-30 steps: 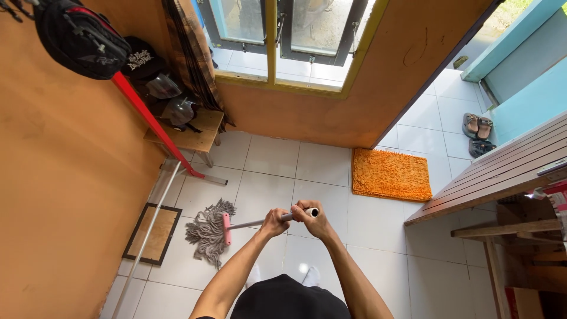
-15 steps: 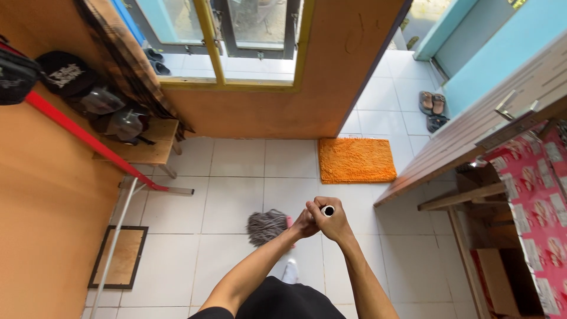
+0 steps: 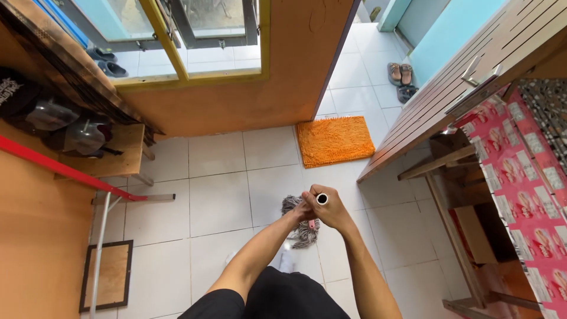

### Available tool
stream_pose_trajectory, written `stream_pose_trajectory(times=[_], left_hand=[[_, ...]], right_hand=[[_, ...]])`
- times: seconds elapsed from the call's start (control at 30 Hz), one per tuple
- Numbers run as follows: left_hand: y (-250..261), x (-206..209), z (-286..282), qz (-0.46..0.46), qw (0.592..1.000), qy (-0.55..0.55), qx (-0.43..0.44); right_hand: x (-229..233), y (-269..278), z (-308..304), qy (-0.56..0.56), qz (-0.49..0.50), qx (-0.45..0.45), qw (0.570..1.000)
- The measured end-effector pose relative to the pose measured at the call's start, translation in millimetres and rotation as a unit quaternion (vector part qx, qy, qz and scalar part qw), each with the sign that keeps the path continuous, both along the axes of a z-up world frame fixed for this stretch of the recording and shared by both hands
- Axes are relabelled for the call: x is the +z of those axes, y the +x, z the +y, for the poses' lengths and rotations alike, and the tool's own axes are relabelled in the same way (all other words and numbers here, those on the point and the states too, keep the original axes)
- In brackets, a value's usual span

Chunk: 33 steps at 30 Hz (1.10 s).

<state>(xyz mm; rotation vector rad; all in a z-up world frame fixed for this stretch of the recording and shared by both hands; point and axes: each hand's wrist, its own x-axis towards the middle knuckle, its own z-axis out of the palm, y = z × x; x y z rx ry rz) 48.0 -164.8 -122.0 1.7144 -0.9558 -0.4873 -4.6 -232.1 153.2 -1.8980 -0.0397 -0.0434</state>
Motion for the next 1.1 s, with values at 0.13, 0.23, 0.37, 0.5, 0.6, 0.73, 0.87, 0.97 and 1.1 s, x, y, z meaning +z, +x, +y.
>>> stream_pose_trajectory(times=[0.13, 0.23, 0.37, 0.5, 0.6, 0.73, 0.87, 0.97, 1.1], left_hand=[[31, 17, 36, -0.077, 0.997, 0.013, 0.014], [36, 38, 68, -0.049, 0.999, -0.006, 0.009], [47, 58, 105, -0.031, 0.986, 0.158, 0.034], [47, 109, 149, -0.007, 0.981, 0.183, 0.071], [50, 139, 184, 0.029, 0.963, 0.245, 0.108], [61, 85, 229, -0.033, 0.962, 0.223, 0.155], [65, 100, 282, -0.001, 0.949, 0.259, 0.179], [69, 98, 319, 0.013, 0.934, 0.294, 0.203], [74, 80, 366, 0.033, 0.908, 0.336, 0.248]], right_hand=[[9, 14, 21, -0.016, 0.023, 0.047, 0.998], [9, 22, 41, -0.006, 0.032, 0.075, 0.997], [8, 32, 62, 0.011, 0.021, 0.086, 0.996], [10, 37, 82, 0.062, 0.009, 0.096, 0.993], [-4, 45, 99, 0.086, 0.005, 0.101, 0.991], [-29, 57, 134, 0.128, 0.004, 0.107, 0.986], [-50, 70, 174, 0.167, 0.016, 0.112, 0.98], [-64, 79, 207, 0.189, 0.029, 0.117, 0.974], [-98, 91, 249, 0.242, 0.027, 0.127, 0.961]])
